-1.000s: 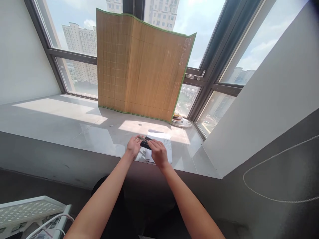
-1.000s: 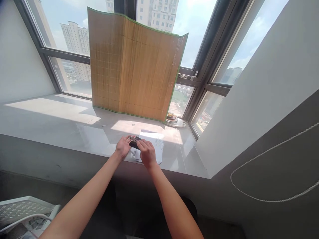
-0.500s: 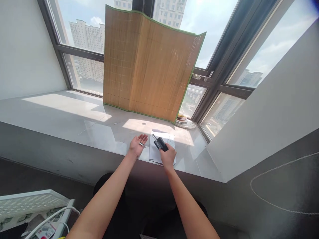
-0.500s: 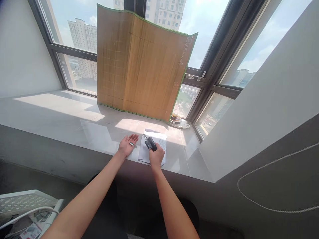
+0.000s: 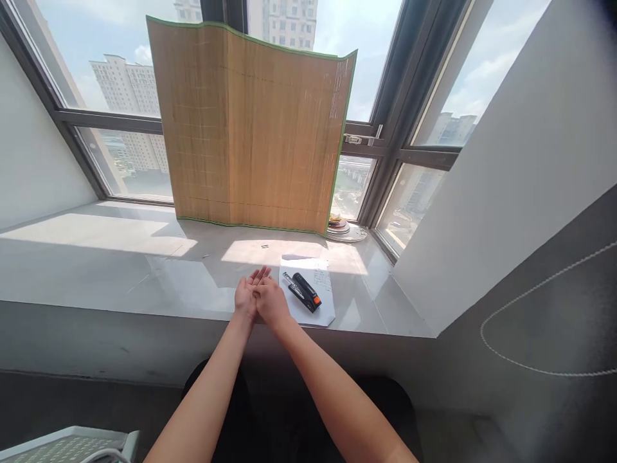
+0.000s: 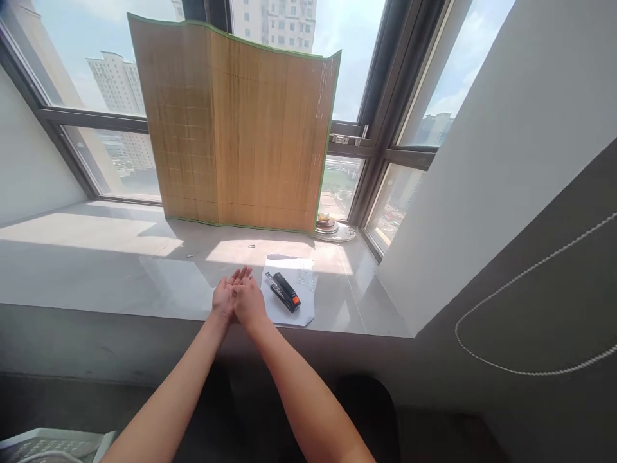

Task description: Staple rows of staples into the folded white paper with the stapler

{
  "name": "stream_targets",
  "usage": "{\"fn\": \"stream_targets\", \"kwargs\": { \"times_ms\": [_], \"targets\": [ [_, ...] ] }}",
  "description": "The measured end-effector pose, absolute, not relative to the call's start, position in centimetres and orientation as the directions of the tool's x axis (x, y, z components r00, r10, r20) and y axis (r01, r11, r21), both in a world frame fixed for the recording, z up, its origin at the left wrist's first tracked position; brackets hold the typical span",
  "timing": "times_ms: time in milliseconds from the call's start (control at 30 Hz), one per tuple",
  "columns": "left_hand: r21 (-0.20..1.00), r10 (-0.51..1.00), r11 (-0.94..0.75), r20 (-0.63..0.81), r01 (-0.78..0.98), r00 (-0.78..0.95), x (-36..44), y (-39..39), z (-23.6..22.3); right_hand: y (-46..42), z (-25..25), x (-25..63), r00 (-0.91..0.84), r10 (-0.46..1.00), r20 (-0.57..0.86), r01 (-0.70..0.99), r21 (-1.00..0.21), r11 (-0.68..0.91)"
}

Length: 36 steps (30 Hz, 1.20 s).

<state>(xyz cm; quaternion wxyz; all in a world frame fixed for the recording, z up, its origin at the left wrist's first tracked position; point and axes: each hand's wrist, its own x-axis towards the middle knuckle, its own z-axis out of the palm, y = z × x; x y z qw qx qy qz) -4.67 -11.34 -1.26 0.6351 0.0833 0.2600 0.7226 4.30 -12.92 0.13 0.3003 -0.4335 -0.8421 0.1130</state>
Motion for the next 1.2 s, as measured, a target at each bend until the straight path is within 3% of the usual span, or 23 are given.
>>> {"fn": "stream_targets", "kwargs": {
  "times_ms": [167, 267, 333, 400, 467, 567, 767, 933, 1033, 1200],
  "targets": [
    [0.53, 0.939, -0.054, -0.262, -0.846, -0.224, -4.8, -11.0, -1.8, -13.6, 1.8, 6.2, -0.406, 0.749, 0.524, 0.707, -0.339, 0.621],
    [0.557, 0.938, -0.058, -0.254, -0.828, -0.236, -4.7, -10.8, -2.2, -12.0, 4.5, 11.8, -0.249, 0.663, 0.706, 0.684, -0.356, 0.636],
    [0.566, 0.942, -0.054, -0.244, -0.823, -0.229, -4.6, -10.7, -2.3, -8.7, 5.6, 16.9, -0.106, 0.674, 0.731, 0.699, -0.427, 0.573],
    [0.567, 0.943, -0.051, -0.243, -0.822, -0.226, -4.4, -10.7, -2.2, -4.3, 5.3, 22.1, 0.04, 0.774, 0.632, 0.745, -0.535, 0.399],
    [0.57, 0.945, -0.047, -0.241, -0.821, -0.222, -4.3, -10.7, -2.0, 0.2, 3.8, 26.6, 0.187, 0.901, 0.391, 0.791, -0.604, 0.098],
    [0.593, 0.946, -0.055, -0.228, -0.804, -0.232, -4.2, -10.8, -2.0, 5.0, 0.8, 30.8, 0.244, 0.927, 0.285, 0.794, -0.607, -0.023],
    [0.728, 0.941, -0.065, -0.183, -0.683, -0.285, -3.7, -9.4, -2.6, 9.0, -3.1, 33.0, 0.232, 0.919, 0.319, 0.784, -0.62, 0.017],
    [0.957, 0.896, -0.081, -0.053, -0.279, -0.441, -4.9, -3.9, -1.6, 10.1, -4.7, 33.9, 0.228, 0.9, 0.37, 0.751, -0.655, 0.079],
    [0.979, 0.839, -0.202, 0.152, -0.04, -0.523, -6.5, 0.1, -0.7, 10.2, -5.4, 34.6, 0.335, 0.858, 0.389, 0.681, -0.729, 0.064],
    [0.974, 0.851, -0.22, 0.168, -0.048, -0.498, -7.6, 5.0, -0.3, 10.4, -5.9, 34.8, 0.348, 0.861, 0.371, 0.635, -0.769, 0.074]
  ]
}}
